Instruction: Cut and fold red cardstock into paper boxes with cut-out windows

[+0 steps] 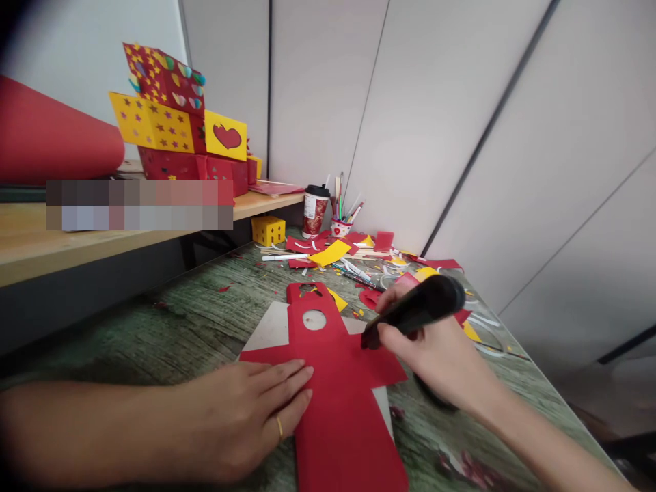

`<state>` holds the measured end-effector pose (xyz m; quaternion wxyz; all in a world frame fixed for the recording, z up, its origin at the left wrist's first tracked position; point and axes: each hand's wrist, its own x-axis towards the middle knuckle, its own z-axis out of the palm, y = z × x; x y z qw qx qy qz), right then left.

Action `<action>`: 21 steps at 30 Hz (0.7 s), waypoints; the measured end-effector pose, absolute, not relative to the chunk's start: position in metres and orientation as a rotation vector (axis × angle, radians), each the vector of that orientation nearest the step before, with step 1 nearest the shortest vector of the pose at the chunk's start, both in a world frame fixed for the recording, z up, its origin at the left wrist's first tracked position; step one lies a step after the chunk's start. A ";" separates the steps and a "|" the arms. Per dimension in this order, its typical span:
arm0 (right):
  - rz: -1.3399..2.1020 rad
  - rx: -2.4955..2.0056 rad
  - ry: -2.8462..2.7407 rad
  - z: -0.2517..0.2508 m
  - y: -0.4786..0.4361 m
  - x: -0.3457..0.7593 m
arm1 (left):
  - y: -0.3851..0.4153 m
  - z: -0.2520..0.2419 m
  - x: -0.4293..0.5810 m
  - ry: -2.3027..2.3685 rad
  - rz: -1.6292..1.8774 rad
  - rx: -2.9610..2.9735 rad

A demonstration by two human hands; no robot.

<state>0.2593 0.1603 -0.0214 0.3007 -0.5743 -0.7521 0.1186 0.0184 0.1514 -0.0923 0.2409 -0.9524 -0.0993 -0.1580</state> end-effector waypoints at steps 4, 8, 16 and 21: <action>0.366 -1.568 -2.133 -0.024 0.162 0.255 | 0.147 -0.092 0.023 -0.279 -0.437 -2.574; 0.605 -1.605 -2.128 -0.027 0.159 0.257 | 0.144 -0.085 0.028 -0.283 -0.394 -2.578; 0.625 -1.641 -1.913 -0.017 0.163 0.259 | 0.148 -0.080 0.029 -0.260 -0.375 -2.572; 0.916 -1.337 -1.825 -0.029 0.180 0.248 | 0.152 -0.063 0.021 -0.280 -0.398 -2.822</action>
